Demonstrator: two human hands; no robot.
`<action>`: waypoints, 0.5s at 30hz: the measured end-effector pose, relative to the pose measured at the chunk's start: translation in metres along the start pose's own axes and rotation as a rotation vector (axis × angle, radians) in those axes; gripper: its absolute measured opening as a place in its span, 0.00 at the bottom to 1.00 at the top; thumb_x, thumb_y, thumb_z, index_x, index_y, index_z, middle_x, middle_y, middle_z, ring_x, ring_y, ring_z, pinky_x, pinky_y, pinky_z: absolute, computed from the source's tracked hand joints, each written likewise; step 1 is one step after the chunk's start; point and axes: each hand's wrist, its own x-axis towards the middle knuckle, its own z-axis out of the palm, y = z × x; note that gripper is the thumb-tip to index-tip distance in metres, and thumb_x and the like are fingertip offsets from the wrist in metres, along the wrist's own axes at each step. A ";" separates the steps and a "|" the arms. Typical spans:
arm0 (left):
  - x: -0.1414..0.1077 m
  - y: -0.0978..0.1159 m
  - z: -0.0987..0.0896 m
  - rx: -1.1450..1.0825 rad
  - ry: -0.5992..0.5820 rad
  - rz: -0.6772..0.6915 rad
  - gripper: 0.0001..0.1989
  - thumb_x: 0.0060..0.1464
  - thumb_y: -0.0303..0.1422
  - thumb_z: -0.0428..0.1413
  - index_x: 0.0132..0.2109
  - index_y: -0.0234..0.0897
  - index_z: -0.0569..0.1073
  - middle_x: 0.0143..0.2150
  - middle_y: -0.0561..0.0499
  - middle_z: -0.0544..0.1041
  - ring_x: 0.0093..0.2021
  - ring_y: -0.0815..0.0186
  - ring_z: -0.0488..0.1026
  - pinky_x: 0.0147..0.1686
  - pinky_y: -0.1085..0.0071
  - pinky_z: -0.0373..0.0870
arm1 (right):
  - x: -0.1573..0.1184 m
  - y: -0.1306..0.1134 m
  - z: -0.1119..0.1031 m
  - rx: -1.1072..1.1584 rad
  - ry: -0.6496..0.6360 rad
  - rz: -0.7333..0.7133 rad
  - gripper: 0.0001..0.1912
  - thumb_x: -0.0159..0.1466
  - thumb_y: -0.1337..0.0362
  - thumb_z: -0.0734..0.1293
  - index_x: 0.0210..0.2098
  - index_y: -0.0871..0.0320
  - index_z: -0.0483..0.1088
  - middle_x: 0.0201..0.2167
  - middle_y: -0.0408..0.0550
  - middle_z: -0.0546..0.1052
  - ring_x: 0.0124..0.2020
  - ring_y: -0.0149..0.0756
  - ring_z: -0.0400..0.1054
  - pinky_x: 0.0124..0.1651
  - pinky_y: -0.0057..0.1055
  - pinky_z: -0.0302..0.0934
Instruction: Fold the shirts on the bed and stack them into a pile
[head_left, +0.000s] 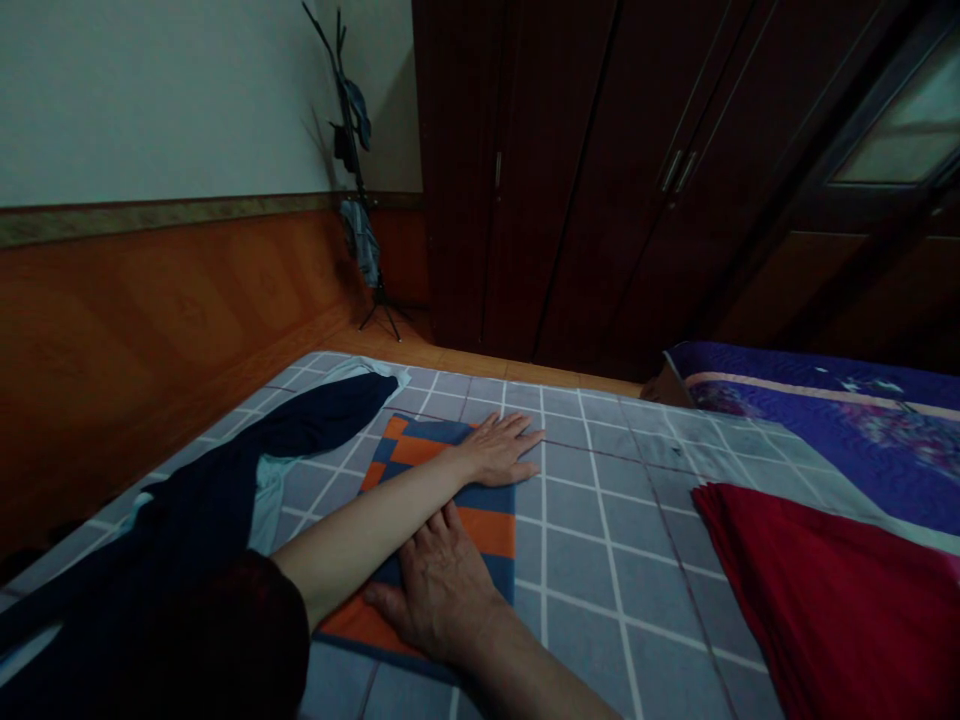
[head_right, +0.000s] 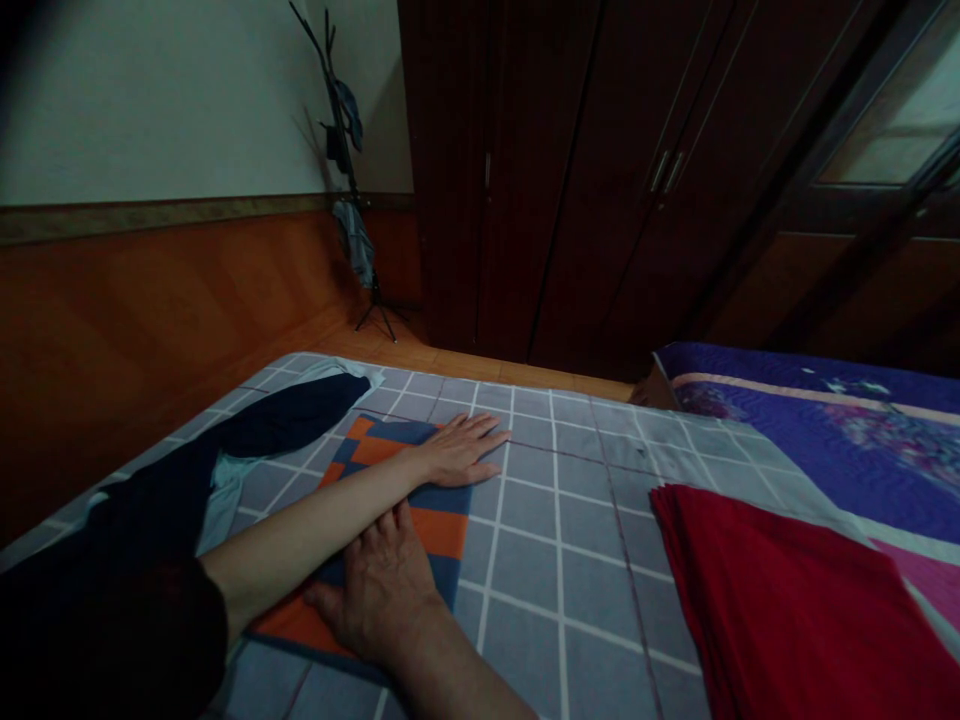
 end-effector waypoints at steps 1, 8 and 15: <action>0.002 0.000 0.000 0.001 0.001 -0.019 0.32 0.60 0.49 0.43 0.66 0.41 0.51 0.69 0.42 0.47 0.68 0.54 0.42 0.63 0.49 0.39 | 0.000 0.000 -0.001 -0.003 0.009 -0.008 0.37 0.65 0.44 0.55 0.64 0.63 0.52 0.65 0.57 0.51 0.67 0.48 0.36 0.67 0.51 0.31; -0.027 -0.018 -0.030 0.005 0.063 -0.155 0.33 0.62 0.51 0.34 0.68 0.38 0.44 0.70 0.43 0.42 0.69 0.58 0.38 0.63 0.55 0.38 | -0.003 0.001 -0.001 -0.017 0.019 -0.001 0.38 0.64 0.43 0.56 0.65 0.61 0.49 0.66 0.56 0.50 0.66 0.54 0.37 0.65 0.54 0.36; -0.070 -0.061 -0.017 0.068 0.054 -0.282 0.32 0.61 0.52 0.39 0.67 0.43 0.49 0.69 0.45 0.48 0.68 0.56 0.42 0.63 0.53 0.38 | -0.002 0.004 0.005 -0.047 -0.003 0.017 0.40 0.64 0.41 0.53 0.65 0.64 0.50 0.66 0.61 0.49 0.66 0.56 0.36 0.65 0.54 0.35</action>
